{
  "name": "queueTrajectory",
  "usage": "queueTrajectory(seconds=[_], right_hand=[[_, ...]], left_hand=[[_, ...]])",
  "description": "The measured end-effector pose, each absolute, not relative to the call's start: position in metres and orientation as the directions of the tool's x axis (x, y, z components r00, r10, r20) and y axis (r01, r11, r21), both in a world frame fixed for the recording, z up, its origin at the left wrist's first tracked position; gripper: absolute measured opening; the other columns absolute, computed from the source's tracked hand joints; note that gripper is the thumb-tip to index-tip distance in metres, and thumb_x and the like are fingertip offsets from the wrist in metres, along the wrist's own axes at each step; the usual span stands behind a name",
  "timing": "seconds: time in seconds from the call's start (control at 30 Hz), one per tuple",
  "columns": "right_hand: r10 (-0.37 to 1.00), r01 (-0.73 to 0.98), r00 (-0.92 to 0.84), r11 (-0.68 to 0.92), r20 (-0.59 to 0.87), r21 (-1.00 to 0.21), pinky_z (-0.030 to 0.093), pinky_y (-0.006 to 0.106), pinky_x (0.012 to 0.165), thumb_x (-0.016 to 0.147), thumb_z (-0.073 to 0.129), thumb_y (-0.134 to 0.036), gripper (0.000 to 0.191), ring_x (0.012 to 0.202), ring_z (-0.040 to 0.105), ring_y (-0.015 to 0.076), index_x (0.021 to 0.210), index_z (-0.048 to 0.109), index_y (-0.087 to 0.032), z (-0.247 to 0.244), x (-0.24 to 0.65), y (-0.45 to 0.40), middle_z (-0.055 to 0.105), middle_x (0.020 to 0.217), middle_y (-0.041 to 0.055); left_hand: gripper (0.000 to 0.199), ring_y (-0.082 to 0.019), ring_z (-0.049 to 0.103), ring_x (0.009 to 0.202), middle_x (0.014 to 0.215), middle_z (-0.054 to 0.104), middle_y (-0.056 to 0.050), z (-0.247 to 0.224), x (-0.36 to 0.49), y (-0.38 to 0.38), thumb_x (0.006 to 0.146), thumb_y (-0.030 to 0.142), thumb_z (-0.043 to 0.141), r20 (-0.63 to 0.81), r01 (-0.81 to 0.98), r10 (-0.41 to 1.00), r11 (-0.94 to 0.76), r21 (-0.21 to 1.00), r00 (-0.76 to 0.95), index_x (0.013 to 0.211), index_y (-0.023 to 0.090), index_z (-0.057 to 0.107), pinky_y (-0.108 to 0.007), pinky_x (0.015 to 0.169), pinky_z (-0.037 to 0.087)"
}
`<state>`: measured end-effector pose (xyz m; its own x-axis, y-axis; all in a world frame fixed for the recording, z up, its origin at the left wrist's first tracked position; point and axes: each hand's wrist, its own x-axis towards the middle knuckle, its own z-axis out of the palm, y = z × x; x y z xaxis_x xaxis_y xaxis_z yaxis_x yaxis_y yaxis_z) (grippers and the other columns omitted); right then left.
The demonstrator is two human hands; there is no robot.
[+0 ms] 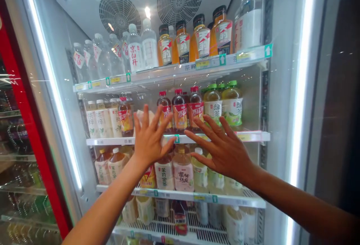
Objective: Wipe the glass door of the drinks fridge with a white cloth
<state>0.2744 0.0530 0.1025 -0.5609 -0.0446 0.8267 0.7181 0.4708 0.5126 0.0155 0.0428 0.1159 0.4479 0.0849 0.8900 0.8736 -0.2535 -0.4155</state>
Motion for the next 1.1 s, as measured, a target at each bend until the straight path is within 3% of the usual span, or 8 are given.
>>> queueTrajectory(seconds=[0.13, 0.23, 0.3, 0.5, 0.7, 0.9, 1.0, 1.1], right_hand=[[-0.044, 0.761, -0.506, 0.447, 0.861, 0.470, 0.021, 0.058, 0.131, 0.100, 0.061, -0.051, 0.075, 0.162, 0.018, 0.0274, 0.165, 0.028, -0.031, 0.102, 0.297, 0.052, 0.025, 0.172, 0.0051], [-0.043, 0.788, -0.477, 0.421, 0.878, 0.449, 0.023, 0.060, 0.129, 0.099, 0.063, -0.048, 0.076, 0.162, 0.019, 0.0293, 0.165, 0.028, -0.031, 0.098, 0.315, 0.052, 0.025, 0.173, 0.0054], [-0.039, 0.792, -0.470, 0.423, 0.882, 0.441, 0.025, 0.062, 0.129, 0.098, 0.064, -0.045, 0.080, 0.161, 0.023, 0.0311, 0.166, 0.025, -0.032, 0.094, 0.324, 0.053, 0.024, 0.173, 0.0053], [-0.029, 0.808, -0.391, 0.468, 0.920, 0.359, 0.022, 0.058, 0.131, 0.095, 0.068, -0.044, 0.083, 0.154, 0.038, 0.0353, 0.165, 0.025, -0.039, 0.088, 0.326, 0.054, 0.030, 0.171, 0.0014], [-0.071, 0.803, -0.425, 0.430, 0.902, 0.412, 0.026, 0.065, 0.127, 0.095, 0.069, -0.041, 0.084, 0.156, 0.034, 0.0357, 0.166, 0.026, -0.031, 0.088, 0.328, 0.055, 0.028, 0.171, 0.0066], [-0.070, 0.801, -0.382, 0.472, 0.921, 0.368, 0.021, 0.060, 0.131, 0.094, 0.068, -0.039, 0.081, 0.154, 0.037, 0.0361, 0.165, 0.028, -0.039, 0.084, 0.329, 0.056, 0.030, 0.170, 0.0030], [-0.053, 0.813, -0.344, 0.483, 0.938, 0.325, 0.011, 0.061, 0.132, 0.094, 0.068, -0.044, 0.082, 0.159, 0.025, 0.0361, 0.165, 0.027, -0.039, 0.084, 0.312, 0.052, 0.027, 0.171, 0.0030], [-0.034, 0.803, -0.353, 0.501, 0.935, 0.322, 0.006, 0.068, 0.131, 0.096, 0.065, -0.051, 0.082, 0.161, 0.016, 0.0360, 0.166, 0.024, -0.037, 0.094, 0.275, 0.046, 0.024, 0.172, 0.0043]], left_hand=[[0.086, -0.041, -0.005, 0.164, 0.177, 0.009, -0.009, 0.095, 0.044, 0.040, 0.094, 0.054, 0.058, 0.952, 0.938, 0.069, -0.208, -0.279, 0.298, 0.167, 0.026, 0.023, -0.070, 0.127, 0.014], [0.080, -0.035, 0.006, 0.165, 0.176, 0.020, -0.002, 0.053, 0.058, 0.033, 0.093, 0.062, 0.055, 0.744, 0.729, 0.079, -0.292, -0.619, 0.663, 0.163, 0.030, 0.034, -0.057, 0.133, 0.009], [0.075, -0.033, 0.008, 0.165, 0.175, 0.023, 0.001, 0.063, 0.058, 0.034, 0.093, 0.060, 0.057, 0.697, 0.692, 0.104, -0.289, -0.661, 0.709, 0.161, 0.034, 0.038, -0.055, 0.134, 0.009], [0.079, -0.039, -0.003, 0.164, 0.178, 0.011, -0.006, 0.129, 0.065, 0.045, 0.095, 0.052, 0.058, 0.946, 0.931, 0.048, -0.200, -0.305, 0.320, 0.165, 0.031, 0.028, -0.070, 0.128, 0.012], [0.079, -0.029, 0.007, 0.165, 0.177, 0.010, 0.004, 0.086, 0.025, 0.034, 0.097, 0.063, 0.047, 0.687, 0.680, 0.098, -0.297, -0.670, 0.720, 0.166, 0.034, 0.022, -0.054, 0.135, 0.004], [0.074, -0.038, -0.005, 0.164, 0.178, 0.002, -0.005, 0.142, -0.027, 0.045, 0.101, 0.044, 0.047, 0.996, 0.984, 0.064, -0.166, -0.056, 0.068, 0.167, 0.037, 0.014, -0.078, 0.125, 0.009], [0.086, -0.040, -0.005, 0.164, 0.178, -0.001, -0.008, 0.087, -0.025, 0.035, 0.094, 0.049, 0.059, 0.926, 0.923, 0.118, -0.193, -0.334, 0.360, 0.167, 0.033, 0.017, -0.072, 0.127, 0.009], [0.082, -0.030, 0.009, 0.165, 0.177, 0.014, 0.004, 0.069, -0.043, 0.030, 0.092, 0.057, 0.060, 0.837, 0.838, 0.137, -0.236, -0.491, 0.529, 0.163, 0.045, 0.023, -0.055, 0.133, 0.009]])
